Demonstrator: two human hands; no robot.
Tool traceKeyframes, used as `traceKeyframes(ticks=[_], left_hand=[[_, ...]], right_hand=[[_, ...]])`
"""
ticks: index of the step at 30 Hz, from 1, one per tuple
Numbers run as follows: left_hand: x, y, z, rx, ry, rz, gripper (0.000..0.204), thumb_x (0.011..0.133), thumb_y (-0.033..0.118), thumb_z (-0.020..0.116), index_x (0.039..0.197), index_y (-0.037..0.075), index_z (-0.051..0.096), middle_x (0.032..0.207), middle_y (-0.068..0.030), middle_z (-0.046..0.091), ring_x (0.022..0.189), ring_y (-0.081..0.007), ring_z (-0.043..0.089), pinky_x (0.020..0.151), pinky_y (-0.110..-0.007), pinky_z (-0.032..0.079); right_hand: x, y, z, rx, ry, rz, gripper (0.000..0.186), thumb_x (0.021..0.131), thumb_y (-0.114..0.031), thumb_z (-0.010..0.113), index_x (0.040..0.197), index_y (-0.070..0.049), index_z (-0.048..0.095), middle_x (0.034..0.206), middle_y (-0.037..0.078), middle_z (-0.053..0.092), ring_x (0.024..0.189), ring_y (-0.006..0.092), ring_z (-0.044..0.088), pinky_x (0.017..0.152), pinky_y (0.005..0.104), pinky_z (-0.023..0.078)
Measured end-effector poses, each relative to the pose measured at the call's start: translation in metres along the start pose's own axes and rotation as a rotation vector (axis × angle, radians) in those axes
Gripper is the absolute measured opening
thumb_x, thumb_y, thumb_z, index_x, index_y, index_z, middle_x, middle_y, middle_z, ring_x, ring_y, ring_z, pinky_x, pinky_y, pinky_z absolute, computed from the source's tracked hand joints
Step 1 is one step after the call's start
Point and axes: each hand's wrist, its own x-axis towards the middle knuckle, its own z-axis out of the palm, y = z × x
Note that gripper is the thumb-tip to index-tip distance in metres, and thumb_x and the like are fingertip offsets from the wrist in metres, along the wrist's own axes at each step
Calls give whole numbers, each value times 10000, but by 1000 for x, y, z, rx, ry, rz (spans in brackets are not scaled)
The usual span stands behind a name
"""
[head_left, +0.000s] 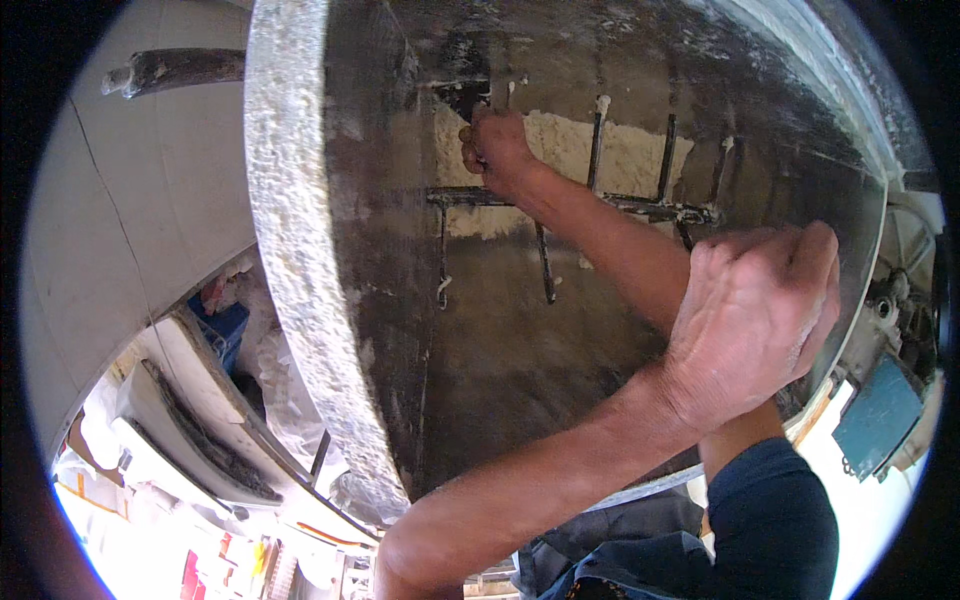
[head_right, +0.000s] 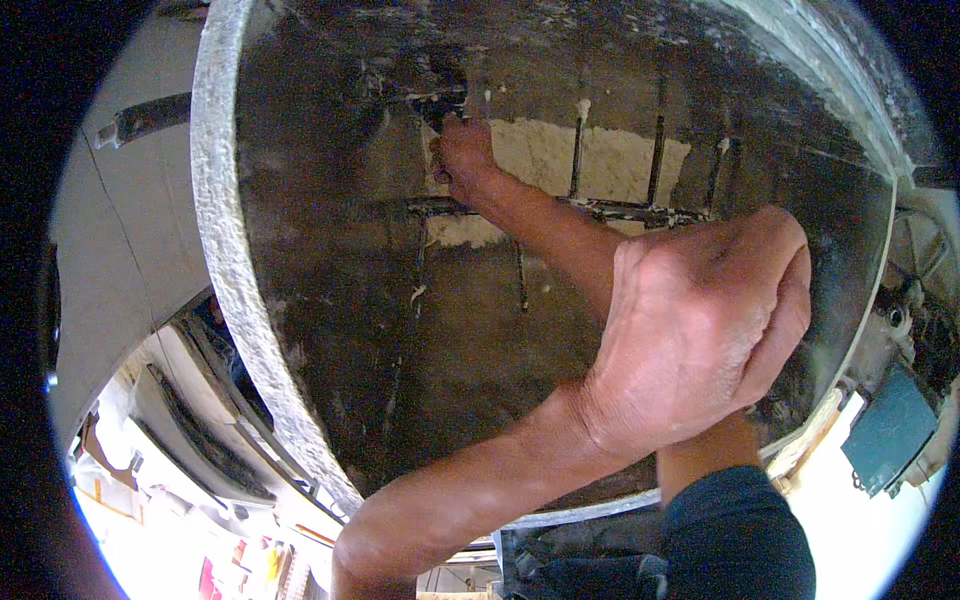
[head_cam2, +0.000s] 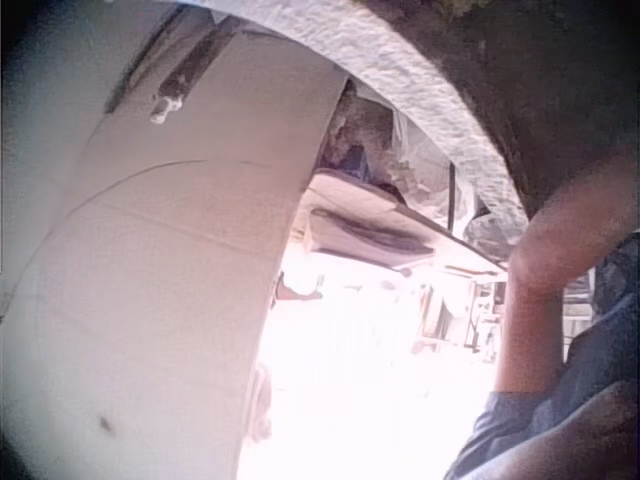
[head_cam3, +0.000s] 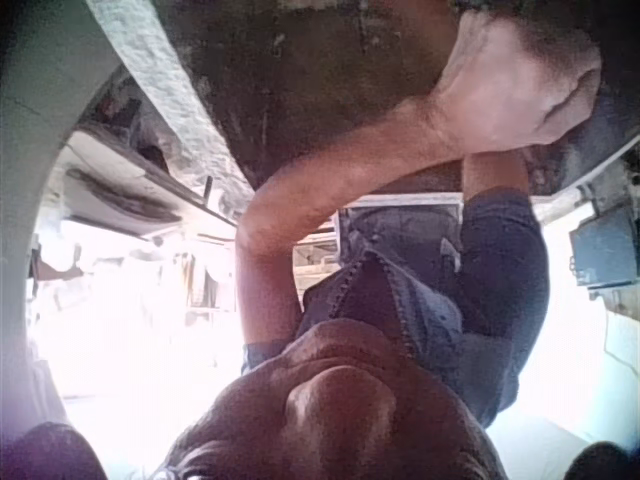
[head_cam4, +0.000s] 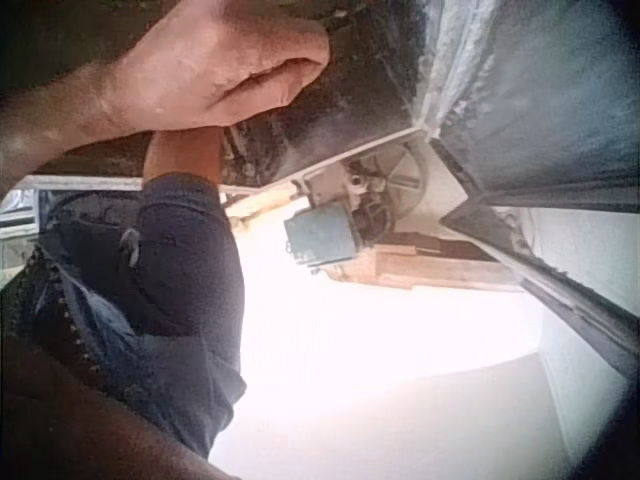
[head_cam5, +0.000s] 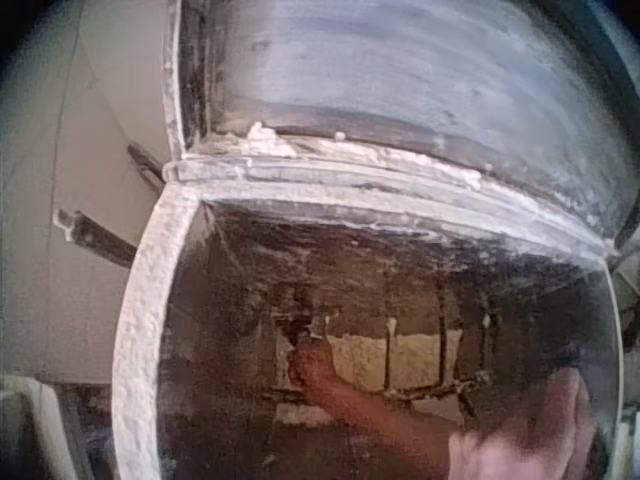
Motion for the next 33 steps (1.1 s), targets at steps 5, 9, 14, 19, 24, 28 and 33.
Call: traceKeyframes(ticks=[5, 9, 14, 19, 24, 28, 33], left_hand=[[6, 3, -7, -1, 3, -30, 99, 902, 38, 690, 873, 44, 595, 690, -163, 617, 617, -369, 669, 578, -467, 542], [10, 0, -11, 26, -1, -10, 91, 913, 42, 687, 877, 54, 604, 685, -158, 615, 619, -362, 672, 577, -463, 539], [11, 2, -11, 6, -10, -20, 86, 919, 34, 690, 876, 47, 617, 683, -155, 622, 628, -357, 681, 573, -447, 534], [6, -1, -6, 48, -35, 20, 103, 918, 38, 681, 871, 36, 589, 702, -160, 632, 626, -349, 685, 569, -448, 541], [0, -3, -2, 62, -113, 10, 126, 921, 59, 688, 868, 38, 575, 682, -158, 616, 605, -354, 671, 562, -460, 542], [4, -1, -5, 113, -165, 69, 133, 928, 58, 698, 847, 50, 593, 673, -131, 630, 596, -299, 697, 552, -417, 562], [16, -6, -17, 42, -18, 0, 157, 1019, 97, 633, 980, 8, 756, 723, 52, 633, 646, -35, 529, 592, -217, 446]], right_hand=[[50, 9, 49, -571, -140, -109, 213, 1037, -278, 613, 1042, -82, 696, 927, 149, 712, 827, 284, 700, 687, 466, 541], [77, 21, 63, -882, -276, -254, 222, 1023, -283, 629, 1096, -93, 716, 939, 150, 717, 857, 283, 704, 727, 447, 545], [40, 36, 45, -1316, -352, -535, 258, 1005, -291, 649, 1162, -106, 740, 954, 152, 723, 896, 282, 710, 777, 423, 551], [20, 31, 28, -451, -123, -189, 306, 1025, -292, 634, 1101, -20, 751, 1014, 208, 732, 961, 365, 719, 922, 531, 567], [50, 24, 54, -464, -246, -137, 317, 1010, -297, 626, 1110, -19, 742, 998, 226, 731, 955, 371, 719, 911, 526, 569], [23, 42, 21, -447, -254, -323, 327, 990, -310, 627, 1130, -35, 735, 957, 233, 728, 932, 362, 722, 877, 498, 574], [-89, 78, -183, -333, -215, -517, 306, 988, -221, 655, 1224, -36, 714, 866, 194, 709, 831, 265, 697, 806, 430, 567]])
